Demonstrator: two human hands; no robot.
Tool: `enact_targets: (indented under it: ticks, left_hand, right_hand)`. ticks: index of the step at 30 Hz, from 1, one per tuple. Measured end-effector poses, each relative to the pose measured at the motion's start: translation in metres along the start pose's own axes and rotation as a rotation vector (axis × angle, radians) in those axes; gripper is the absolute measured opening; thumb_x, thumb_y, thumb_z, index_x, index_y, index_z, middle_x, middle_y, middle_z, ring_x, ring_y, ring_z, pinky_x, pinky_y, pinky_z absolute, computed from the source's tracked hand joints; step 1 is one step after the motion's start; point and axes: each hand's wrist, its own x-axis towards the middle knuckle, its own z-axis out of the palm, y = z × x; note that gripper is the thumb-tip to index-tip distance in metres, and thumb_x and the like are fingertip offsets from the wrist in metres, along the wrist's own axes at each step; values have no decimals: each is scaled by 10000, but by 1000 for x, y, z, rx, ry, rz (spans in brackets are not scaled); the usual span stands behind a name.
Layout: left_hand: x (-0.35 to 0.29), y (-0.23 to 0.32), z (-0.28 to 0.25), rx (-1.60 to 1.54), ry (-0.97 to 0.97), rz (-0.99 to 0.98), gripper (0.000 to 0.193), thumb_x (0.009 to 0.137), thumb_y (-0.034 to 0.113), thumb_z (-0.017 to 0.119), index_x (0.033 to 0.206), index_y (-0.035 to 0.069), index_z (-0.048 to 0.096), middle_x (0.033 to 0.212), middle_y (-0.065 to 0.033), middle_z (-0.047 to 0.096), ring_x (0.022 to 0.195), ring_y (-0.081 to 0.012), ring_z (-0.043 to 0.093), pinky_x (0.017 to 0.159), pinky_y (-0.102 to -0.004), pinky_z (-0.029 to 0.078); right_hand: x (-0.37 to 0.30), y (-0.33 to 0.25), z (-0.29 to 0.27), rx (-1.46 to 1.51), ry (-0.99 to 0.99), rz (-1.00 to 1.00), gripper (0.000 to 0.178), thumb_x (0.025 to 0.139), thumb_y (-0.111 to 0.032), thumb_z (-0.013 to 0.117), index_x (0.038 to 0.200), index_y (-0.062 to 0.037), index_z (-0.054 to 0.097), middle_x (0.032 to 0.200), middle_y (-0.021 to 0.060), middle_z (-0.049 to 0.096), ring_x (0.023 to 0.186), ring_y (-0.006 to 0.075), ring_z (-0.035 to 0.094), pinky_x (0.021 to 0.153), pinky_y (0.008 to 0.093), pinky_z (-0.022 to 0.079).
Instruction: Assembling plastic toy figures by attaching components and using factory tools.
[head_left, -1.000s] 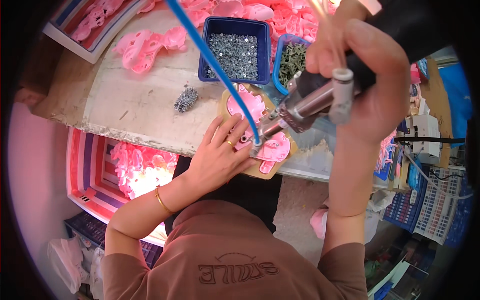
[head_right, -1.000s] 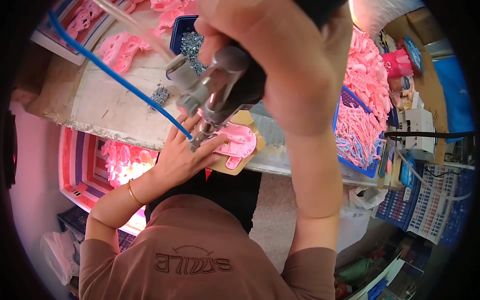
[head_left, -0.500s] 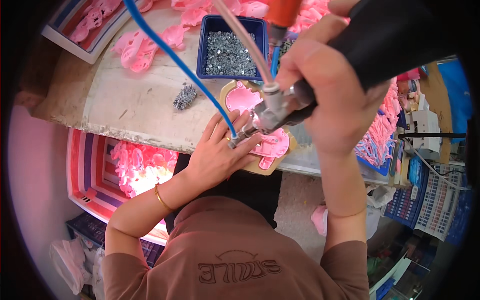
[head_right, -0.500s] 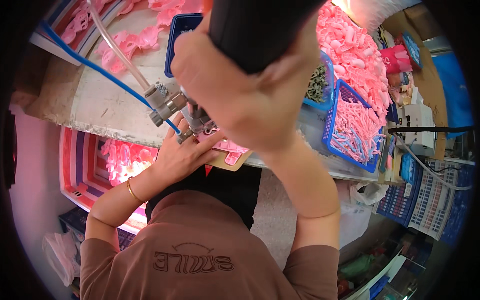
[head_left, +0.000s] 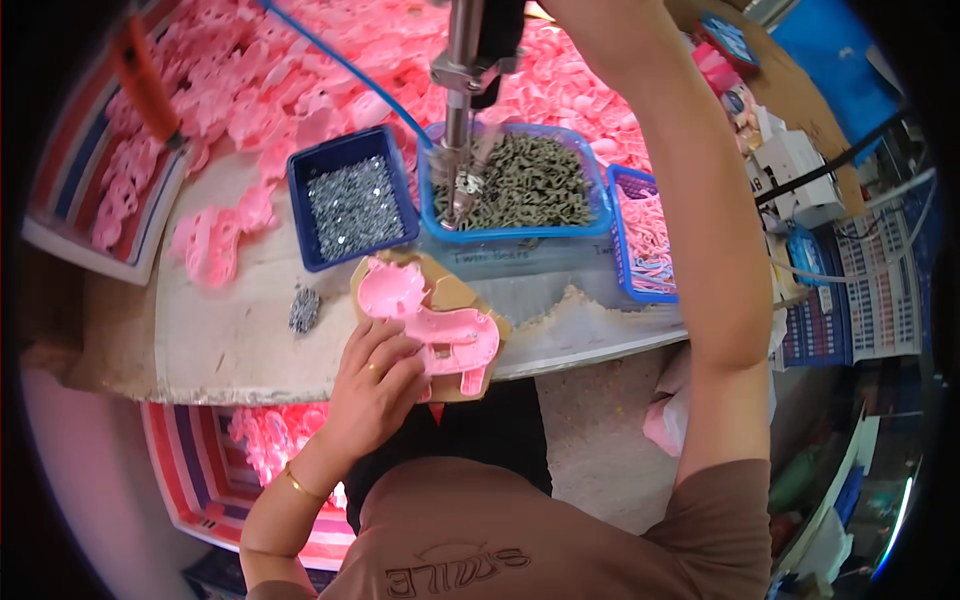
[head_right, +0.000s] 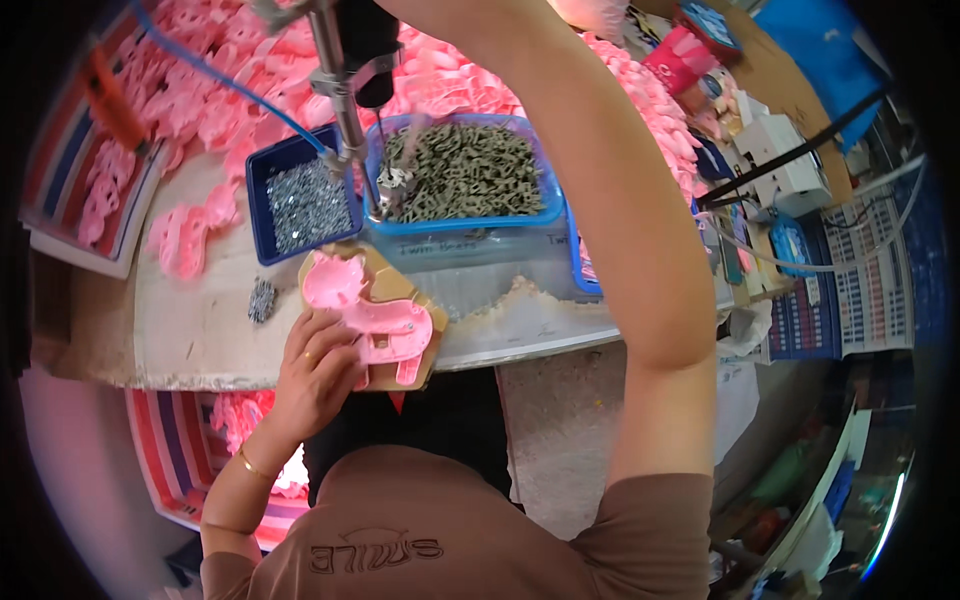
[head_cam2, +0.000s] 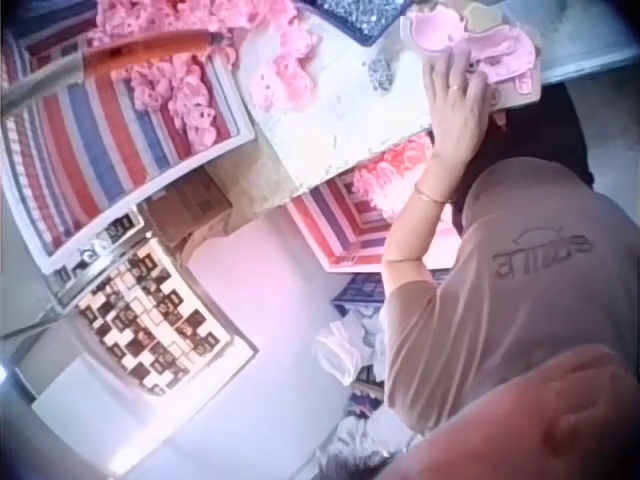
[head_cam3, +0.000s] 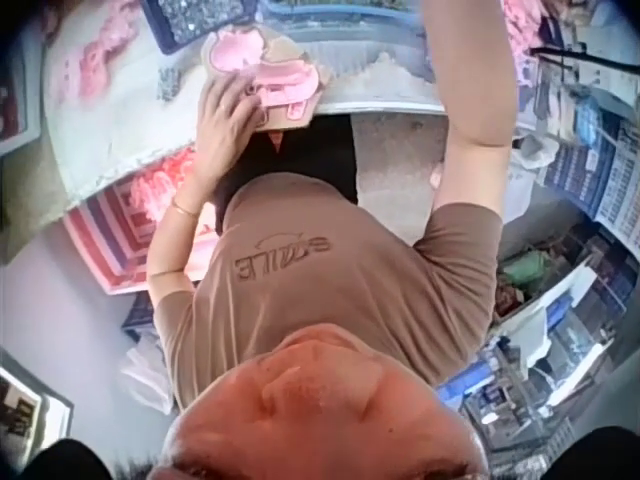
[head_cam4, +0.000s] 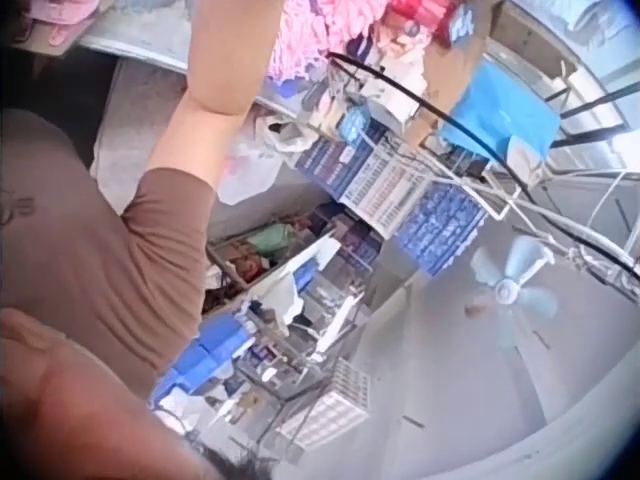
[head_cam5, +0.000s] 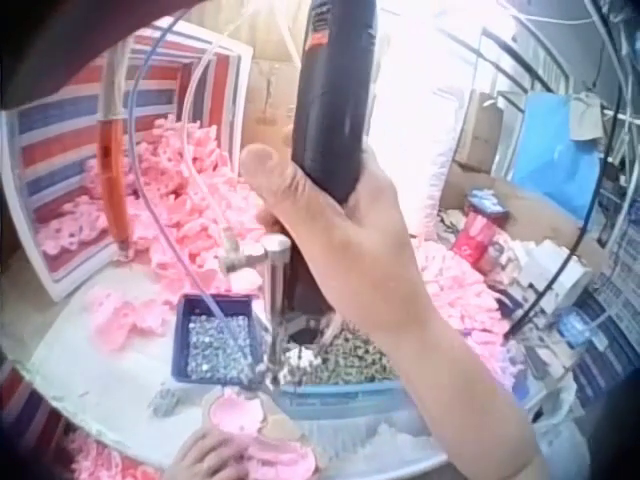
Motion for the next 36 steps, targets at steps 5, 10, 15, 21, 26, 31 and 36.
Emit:
enact_targets:
  ticks: [5,10,15,21,26,31,36]
  left_hand:
    - [8,3,-88,-297,-72,-10,200,675,49,774,825,51,642,861,-74,619,827,-290,603,762,-399,478]
    - [-32,15,-181,-86,-548,-571,175,734,192,769,773,37,699,727,-88,649,658,-278,604,591,-385,473]
    - [-59,8,-172,170,-475,-547,510,777,268,779,1194,17,625,976,-153,675,939,-351,611,864,-418,479]
    - [-5,9,-129,-132,-548,-386,432,828,200,746,1218,51,635,1102,-147,673,1013,-354,624,892,-429,486]
    - [47,22,-61,-264,-319,-99,486,796,109,770,1253,65,610,1262,-156,618,1029,-347,635,872,-404,530]
    - [82,35,12,-304,-58,33,564,760,32,793,1282,68,584,1330,-172,566,994,-331,652,825,-391,564]
    - [86,36,29,-307,122,176,518,761,3,795,1236,44,592,1184,-148,637,922,-306,673,744,-367,575]
  right_hand:
    - [32,57,-72,-86,-279,59,675,919,-584,624,1195,22,521,976,68,630,875,149,619,801,275,491]
    - [-52,205,-189,-1229,-330,347,274,909,-86,578,1159,-138,675,1107,116,683,999,273,672,807,405,534]
    - [-83,231,-191,-1346,-532,277,355,812,-52,626,1158,-128,650,1131,126,660,1050,342,642,839,448,526]
    - [-84,201,-188,-1327,-209,260,309,854,-213,692,1112,-81,586,1015,175,669,926,379,656,752,474,518]
    - [-95,142,-156,-761,-216,517,256,901,-306,709,977,-63,686,811,57,693,731,153,664,630,342,518]
    - [-157,85,-75,-260,-483,741,196,940,-257,677,943,-62,699,755,20,669,637,78,614,540,258,478]
    - [-169,68,-56,-52,-568,926,413,983,-362,600,785,-2,644,641,63,635,540,134,639,462,302,474]
